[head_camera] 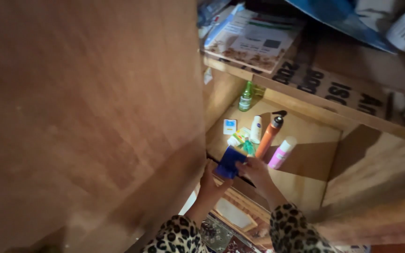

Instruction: Moving and sorting various items from a cupboard onto a bed.

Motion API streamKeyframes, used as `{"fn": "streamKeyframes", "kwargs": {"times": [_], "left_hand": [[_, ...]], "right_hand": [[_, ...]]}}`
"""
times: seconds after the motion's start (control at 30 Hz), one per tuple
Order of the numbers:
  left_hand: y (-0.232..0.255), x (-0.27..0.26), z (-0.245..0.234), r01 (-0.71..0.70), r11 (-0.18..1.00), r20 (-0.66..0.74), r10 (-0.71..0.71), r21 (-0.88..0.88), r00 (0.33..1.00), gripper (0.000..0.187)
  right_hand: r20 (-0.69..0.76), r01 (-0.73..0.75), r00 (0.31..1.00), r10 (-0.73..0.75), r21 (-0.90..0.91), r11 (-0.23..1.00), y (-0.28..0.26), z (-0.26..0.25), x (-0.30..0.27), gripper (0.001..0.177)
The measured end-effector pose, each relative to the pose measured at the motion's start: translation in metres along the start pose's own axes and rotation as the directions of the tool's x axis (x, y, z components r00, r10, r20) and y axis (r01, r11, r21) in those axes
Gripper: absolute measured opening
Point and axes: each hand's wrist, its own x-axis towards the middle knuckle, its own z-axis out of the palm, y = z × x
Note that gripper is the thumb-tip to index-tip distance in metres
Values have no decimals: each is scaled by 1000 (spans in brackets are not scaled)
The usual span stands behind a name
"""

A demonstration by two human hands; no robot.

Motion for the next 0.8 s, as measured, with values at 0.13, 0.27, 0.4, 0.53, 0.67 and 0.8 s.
{"fn": "streamKeyframes", "kwargs": {"times": [0.13, 0.27, 0.4, 0.53, 0.67, 0.8], "left_hand": [[5, -4, 3, 370, 879, 236, -308, -300, 922, 53], [15, -8, -5, 462, 880, 293, -415, -110, 861, 53], [45, -10, -19, 567, 803, 251, -519, -185, 817, 44], [23, -5, -18, 548, 811, 266, -493, -204, 829, 48], [25, -2, -23, 552, 726, 317, -454, -411, 833, 45], [41, -2, -19, 456, 788, 322, -341, -414, 883, 41]], "right_hand": [[310, -72, 951, 13, 180, 981, -2, -10, -27, 33], [138, 28, 990, -17, -76, 997, -19, -10, -33, 37], [-506, -297, 860, 64, -395, 869, 23, 1, -6, 53], [-420, -300, 902, 102, -439, 847, 6, 13, 7, 48], [-459, -393, 877, 146, -507, 767, 44, 10, 21, 57], [-349, -331, 910, 224, -286, 899, 28, 0, -13, 40]]}}
